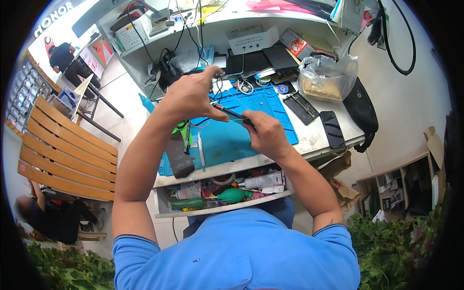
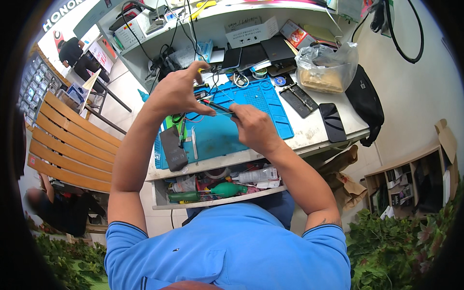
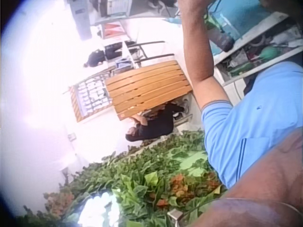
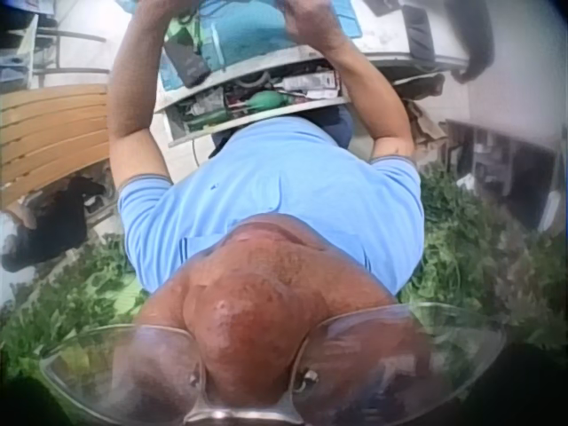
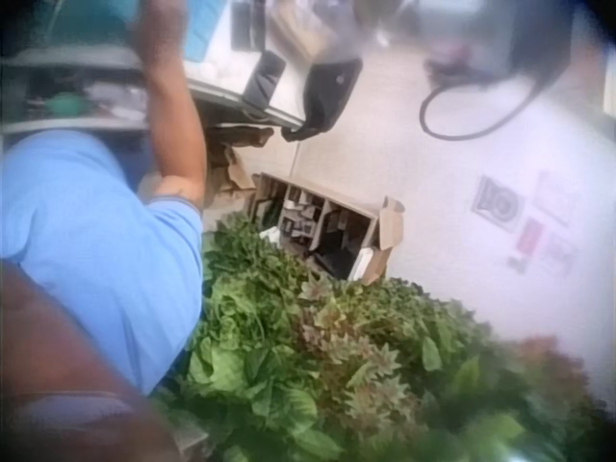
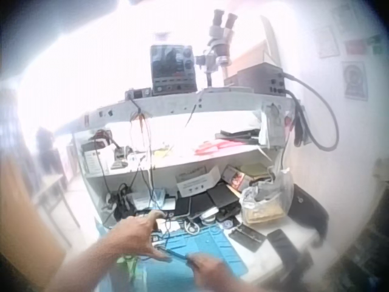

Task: The person applies adhesive to a disassembled smartphone chassis, then reassembles the device by aligning and pressing the screen assembly onto the frame. They subsequently handle a separate black rectangular component, securing it with a rubber band, and finally connect a charging cable to a phone to test functionality.

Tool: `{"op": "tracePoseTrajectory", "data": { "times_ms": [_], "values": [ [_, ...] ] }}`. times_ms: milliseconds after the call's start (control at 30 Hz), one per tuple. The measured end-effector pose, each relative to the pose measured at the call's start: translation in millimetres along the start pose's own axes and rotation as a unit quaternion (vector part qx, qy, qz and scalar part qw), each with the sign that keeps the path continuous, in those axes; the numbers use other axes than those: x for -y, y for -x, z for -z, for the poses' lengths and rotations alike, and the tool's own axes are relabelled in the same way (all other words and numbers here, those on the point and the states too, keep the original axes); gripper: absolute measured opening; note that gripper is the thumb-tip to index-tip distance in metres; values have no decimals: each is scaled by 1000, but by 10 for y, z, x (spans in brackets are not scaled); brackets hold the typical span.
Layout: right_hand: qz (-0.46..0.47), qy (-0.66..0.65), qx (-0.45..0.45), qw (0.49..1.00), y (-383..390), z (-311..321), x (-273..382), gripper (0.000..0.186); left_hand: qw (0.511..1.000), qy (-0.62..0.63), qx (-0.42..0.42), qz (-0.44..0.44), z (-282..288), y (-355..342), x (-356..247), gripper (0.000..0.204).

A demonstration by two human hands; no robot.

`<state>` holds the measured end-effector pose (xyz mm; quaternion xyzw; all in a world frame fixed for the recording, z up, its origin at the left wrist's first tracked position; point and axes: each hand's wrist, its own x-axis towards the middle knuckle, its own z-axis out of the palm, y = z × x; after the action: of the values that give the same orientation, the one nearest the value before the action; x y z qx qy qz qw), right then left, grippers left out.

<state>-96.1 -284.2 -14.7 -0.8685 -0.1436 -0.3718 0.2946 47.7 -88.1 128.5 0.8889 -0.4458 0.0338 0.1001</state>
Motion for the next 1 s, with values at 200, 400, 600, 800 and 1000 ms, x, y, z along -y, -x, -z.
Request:
{"op": "tracePoseTrajectory", "data": {
  "times_ms": [200,400,600,800,1000],
  "values": [
    [-185,-179,-61,964,-95,233,40,31,933,332,38,137,-443,365,527,97],
    [-233,-350,-123,899,-172,216,-300,33,897,327,-71,-288,-545,880,198,11],
    [-274,-504,-77,816,-210,313,-249,38,782,597,-50,-171,-531,1169,360,17],
    [-257,-551,-179,774,-217,139,-103,37,311,922,-53,-225,-1112,1125,93,43],
    [-151,-389,-175,892,-117,36,110,34,271,962,-6,-26,-1143,809,29,73]
  ]
}}
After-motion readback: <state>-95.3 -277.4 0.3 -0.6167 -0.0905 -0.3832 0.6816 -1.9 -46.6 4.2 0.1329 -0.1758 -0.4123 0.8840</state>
